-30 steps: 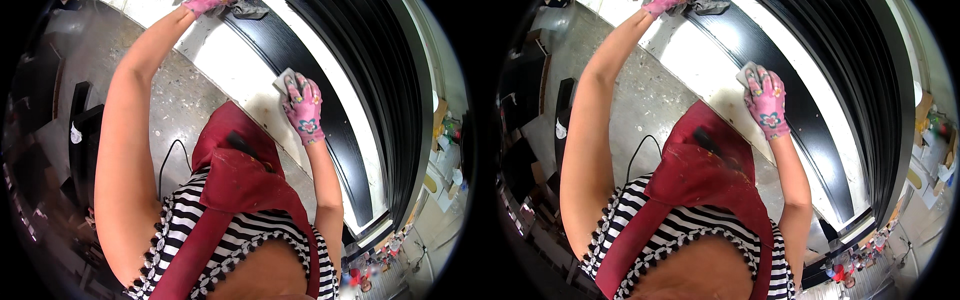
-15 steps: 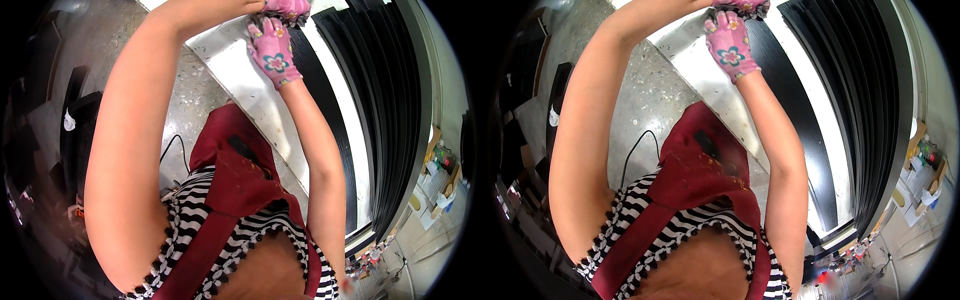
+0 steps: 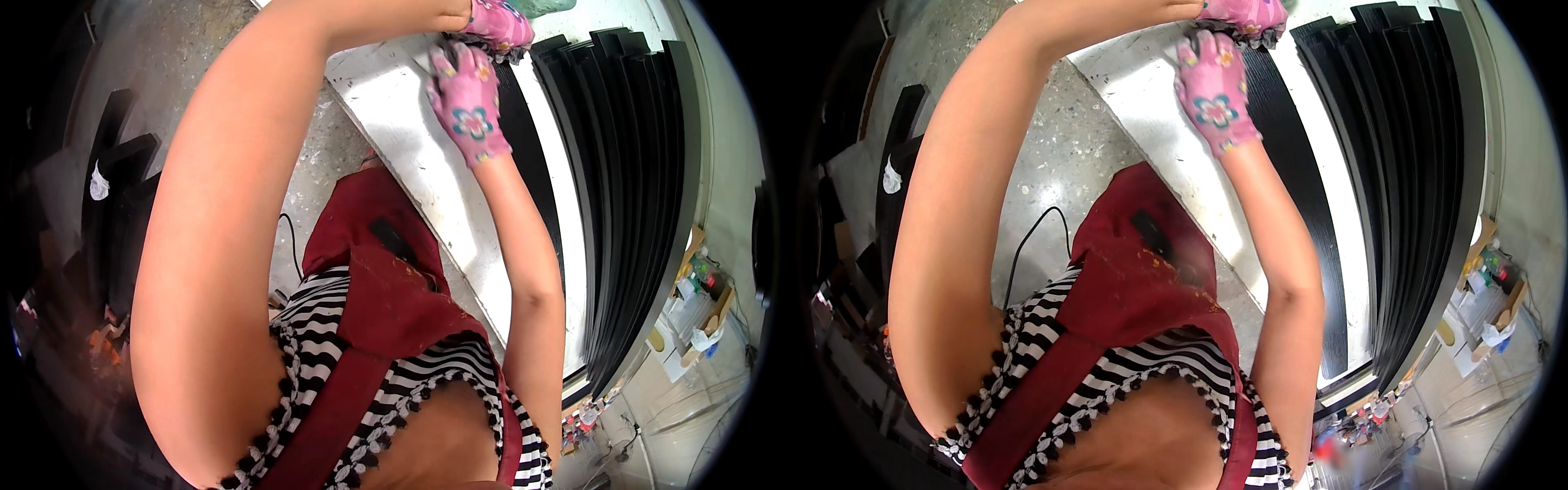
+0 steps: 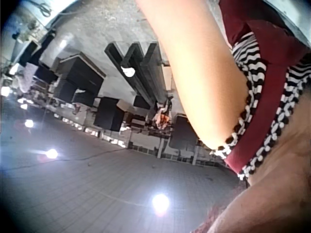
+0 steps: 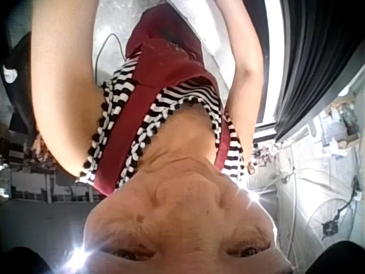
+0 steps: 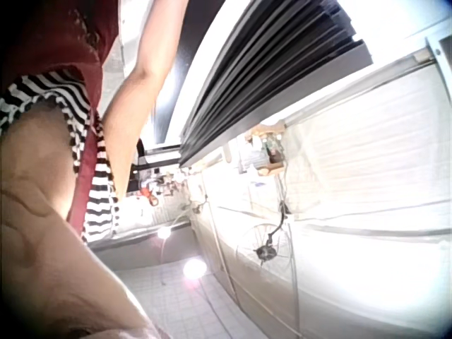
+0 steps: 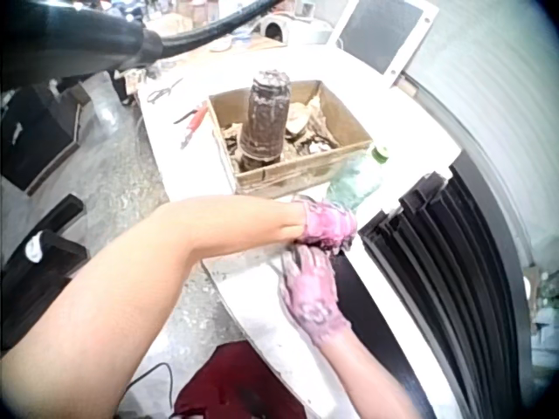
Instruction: The person wipes the surface of long black planks with a cloth and a small abrasive pad. They handle the planks one at a time, wiping each side and then stacking them on a pile.
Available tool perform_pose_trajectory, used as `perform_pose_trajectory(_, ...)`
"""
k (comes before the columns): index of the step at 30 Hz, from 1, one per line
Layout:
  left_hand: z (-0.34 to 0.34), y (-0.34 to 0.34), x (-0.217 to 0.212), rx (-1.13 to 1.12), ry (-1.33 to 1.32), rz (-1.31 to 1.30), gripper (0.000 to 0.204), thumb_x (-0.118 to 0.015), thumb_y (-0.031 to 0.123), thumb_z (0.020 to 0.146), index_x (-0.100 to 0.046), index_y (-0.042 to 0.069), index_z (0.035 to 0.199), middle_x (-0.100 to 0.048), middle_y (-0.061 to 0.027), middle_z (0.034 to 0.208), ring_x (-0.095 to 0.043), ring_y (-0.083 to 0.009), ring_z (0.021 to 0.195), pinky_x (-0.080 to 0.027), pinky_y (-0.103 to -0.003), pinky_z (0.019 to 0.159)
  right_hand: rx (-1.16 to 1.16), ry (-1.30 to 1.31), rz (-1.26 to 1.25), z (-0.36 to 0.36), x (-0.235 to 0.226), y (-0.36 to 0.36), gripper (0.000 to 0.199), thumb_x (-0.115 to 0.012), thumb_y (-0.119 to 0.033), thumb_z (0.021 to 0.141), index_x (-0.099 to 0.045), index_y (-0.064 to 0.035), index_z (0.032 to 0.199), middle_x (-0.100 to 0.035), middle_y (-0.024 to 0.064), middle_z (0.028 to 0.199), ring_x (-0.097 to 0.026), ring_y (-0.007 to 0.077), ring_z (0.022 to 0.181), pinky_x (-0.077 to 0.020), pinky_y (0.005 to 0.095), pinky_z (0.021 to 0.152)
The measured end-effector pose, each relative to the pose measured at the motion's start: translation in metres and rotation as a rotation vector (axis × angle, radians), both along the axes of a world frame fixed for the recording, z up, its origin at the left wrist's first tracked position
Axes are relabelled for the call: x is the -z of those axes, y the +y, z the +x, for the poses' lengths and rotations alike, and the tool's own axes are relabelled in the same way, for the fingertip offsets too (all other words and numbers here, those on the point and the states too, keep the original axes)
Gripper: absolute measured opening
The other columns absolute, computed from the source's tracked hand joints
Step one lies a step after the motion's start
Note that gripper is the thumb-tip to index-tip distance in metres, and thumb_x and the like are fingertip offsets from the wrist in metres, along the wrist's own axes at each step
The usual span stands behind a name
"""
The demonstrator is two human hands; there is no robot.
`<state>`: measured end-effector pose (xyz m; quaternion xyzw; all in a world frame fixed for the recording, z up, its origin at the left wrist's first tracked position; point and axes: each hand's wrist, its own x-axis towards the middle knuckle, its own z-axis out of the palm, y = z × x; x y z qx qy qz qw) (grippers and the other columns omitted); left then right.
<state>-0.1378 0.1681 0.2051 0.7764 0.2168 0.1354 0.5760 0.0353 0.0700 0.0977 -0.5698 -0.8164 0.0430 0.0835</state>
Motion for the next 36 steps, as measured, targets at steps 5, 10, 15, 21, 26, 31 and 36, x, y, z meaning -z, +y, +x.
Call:
perform_pose_trajectory(5, -0.015, 0.003, -0.013, 0.056, 0.232, 0.235, 0.028, -0.043, 0.023, 0.102, -0.058, 0.01, 0.122, -0.063, -0.012, 0.116, -0.056, -0.023, 0.102, -0.042, -0.033, 0.096, -0.049, 0.111, 0.076, 0.003, -0.002, -0.004, 0.05, -0.071, -0.016, 0.077, -0.06, -0.011, 0.125, -0.054, 0.0176, 0.125, -0.052, 0.0367, 0.113, -0.0444, 0.0468, 0.097)
perform_pose_trajectory(10, -0.027, -0.005, 0.013, -0.095, 0.225, 0.249, 0.026, -0.043, 0.023, 0.101, -0.058, 0.01, 0.118, -0.063, -0.015, 0.113, -0.057, -0.0254, 0.101, -0.043, -0.036, 0.094, -0.059, 0.008, -0.014, 0.038, 0.002, -0.064, 0.06, -0.071, -0.017, 0.071, -0.056, -0.0073, 0.128, -0.051, 0.0185, 0.127, -0.05, 0.0383, 0.114, -0.0429, 0.048, 0.095)
perform_pose_trajectory(15, -0.017, 0.002, 0.014, -0.03, 0.214, 0.154, 0.029, -0.043, 0.023, 0.101, -0.057, 0.01, 0.123, -0.062, -0.0141, 0.121, -0.056, -0.0254, 0.109, -0.041, -0.035, 0.099, -0.061, -0.039, 0.11, 0.004, 0.003, -0.017, 0.044, -0.07, -0.019, 0.078, -0.063, -0.0083, 0.12, -0.055, 0.0202, 0.12, -0.052, 0.0381, 0.111, -0.0454, 0.0465, 0.094)
perform_pose_trajectory(21, -0.011, -0.012, 0.01, -0.072, 0.043, 0.172, 0.034, -0.043, 0.024, 0.102, -0.057, 0.01, 0.129, -0.06, -0.0107, 0.13, -0.054, -0.024, 0.116, -0.038, -0.033, 0.104, -0.06, 0.003, 0.15, -0.005, 0.007, 0.005, 0.043, -0.071, -0.021, 0.077, -0.064, -0.0091, 0.118, -0.057, 0.0191, 0.115, -0.054, 0.0365, 0.106, -0.0463, 0.0456, 0.091)
perform_pose_trajectory(26, -0.014, -0.018, 0.011, -0.104, 0.295, 0.163, 0.037, -0.045, 0.027, 0.102, -0.055, 0.01, 0.133, -0.057, -0.0094, 0.136, -0.051, -0.0223, 0.123, -0.036, -0.032, 0.107, 0.049, 0.024, 0.011, 0.051, 0.001, -0.102, 0.049, -0.069, -0.017, 0.078, -0.058, -0.0096, 0.125, -0.051, 0.0172, 0.127, -0.05, 0.037, 0.113, -0.0434, 0.0474, 0.097)
perform_pose_trajectory(31, 0.007, -0.044, -0.017, -0.22, 0.484, 0.23, 0.036, -0.046, 0.024, 0.1, -0.055, 0.005, 0.13, -0.06, -0.0117, 0.131, -0.054, -0.0243, 0.12, -0.038, -0.034, 0.105, 0.196, -0.078, -0.078, 0.113, -0.005, -0.229, 0.054, -0.07, -0.013, 0.077, -0.058, -0.0108, 0.13, -0.05, 0.0173, 0.132, -0.049, 0.0377, 0.118, -0.041, 0.0487, 0.102)
perform_pose_trajectory(36, 0.084, -0.02, 0.082, -0.223, 0.112, 0.521, 0.045, -0.064, 0.009, 0.078, -0.063, 0.009, 0.123, -0.064, -0.0111, 0.119, -0.06, -0.0248, 0.112, -0.047, -0.036, 0.1, 0.493, 0.158, -0.111, 0.174, -0.017, -0.312, 0.055, -0.069, -0.01, 0.079, -0.059, -0.0128, 0.132, -0.053, 0.0159, 0.129, -0.05, 0.034, 0.12, -0.0431, 0.0428, 0.102)
